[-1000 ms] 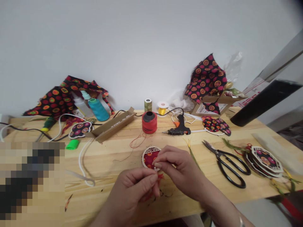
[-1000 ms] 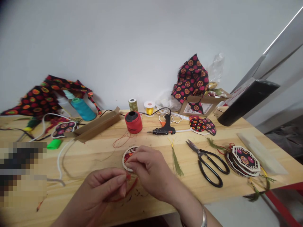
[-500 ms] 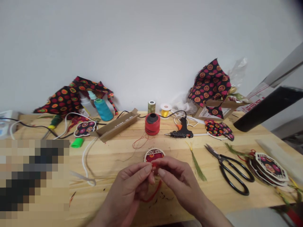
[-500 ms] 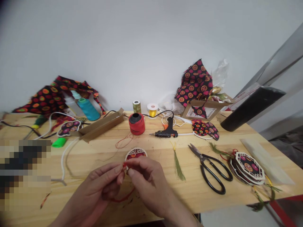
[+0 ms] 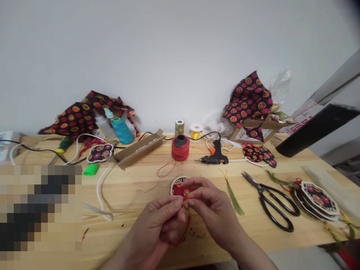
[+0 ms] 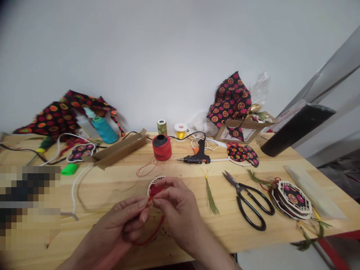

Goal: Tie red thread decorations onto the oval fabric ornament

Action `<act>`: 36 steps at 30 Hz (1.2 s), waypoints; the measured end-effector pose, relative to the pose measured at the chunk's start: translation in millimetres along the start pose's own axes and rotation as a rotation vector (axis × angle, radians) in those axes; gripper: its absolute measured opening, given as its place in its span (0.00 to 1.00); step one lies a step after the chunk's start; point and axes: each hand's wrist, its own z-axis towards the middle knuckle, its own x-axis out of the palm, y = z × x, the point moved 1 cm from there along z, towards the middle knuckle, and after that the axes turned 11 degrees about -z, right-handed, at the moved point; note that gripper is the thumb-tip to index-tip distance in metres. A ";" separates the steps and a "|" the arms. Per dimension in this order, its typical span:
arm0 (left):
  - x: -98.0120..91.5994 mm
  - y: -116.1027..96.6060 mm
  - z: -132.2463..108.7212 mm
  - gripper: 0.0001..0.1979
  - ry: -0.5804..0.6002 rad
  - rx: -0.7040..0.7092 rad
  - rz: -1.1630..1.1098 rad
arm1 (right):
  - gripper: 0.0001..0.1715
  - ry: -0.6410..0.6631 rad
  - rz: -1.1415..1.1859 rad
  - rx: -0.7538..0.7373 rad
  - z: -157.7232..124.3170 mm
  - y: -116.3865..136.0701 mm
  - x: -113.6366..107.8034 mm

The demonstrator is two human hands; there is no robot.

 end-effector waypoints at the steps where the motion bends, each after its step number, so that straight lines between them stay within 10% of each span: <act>1: 0.2 0.0 0.5 0.10 -0.005 0.007 -0.003 | 0.10 -0.010 -0.012 -0.017 -0.4 0.9 -0.4; 8: 1.7 -1.8 1.9 0.07 -0.073 0.028 0.000 | 0.14 -0.009 -0.091 -0.106 -3.8 1.4 2.2; 14: -0.3 -1.0 0.3 0.09 -0.037 0.034 0.043 | 0.09 -0.024 0.057 0.160 -2.7 -2.2 1.6; 30: -2.8 3.6 2.0 0.13 0.066 -0.029 0.036 | 0.15 0.238 -0.092 -0.120 -0.8 1.0 -18.2; 36: -4.1 5.1 3.1 0.12 0.025 0.005 0.038 | 0.10 0.150 -0.100 -0.121 -0.3 0.9 -11.7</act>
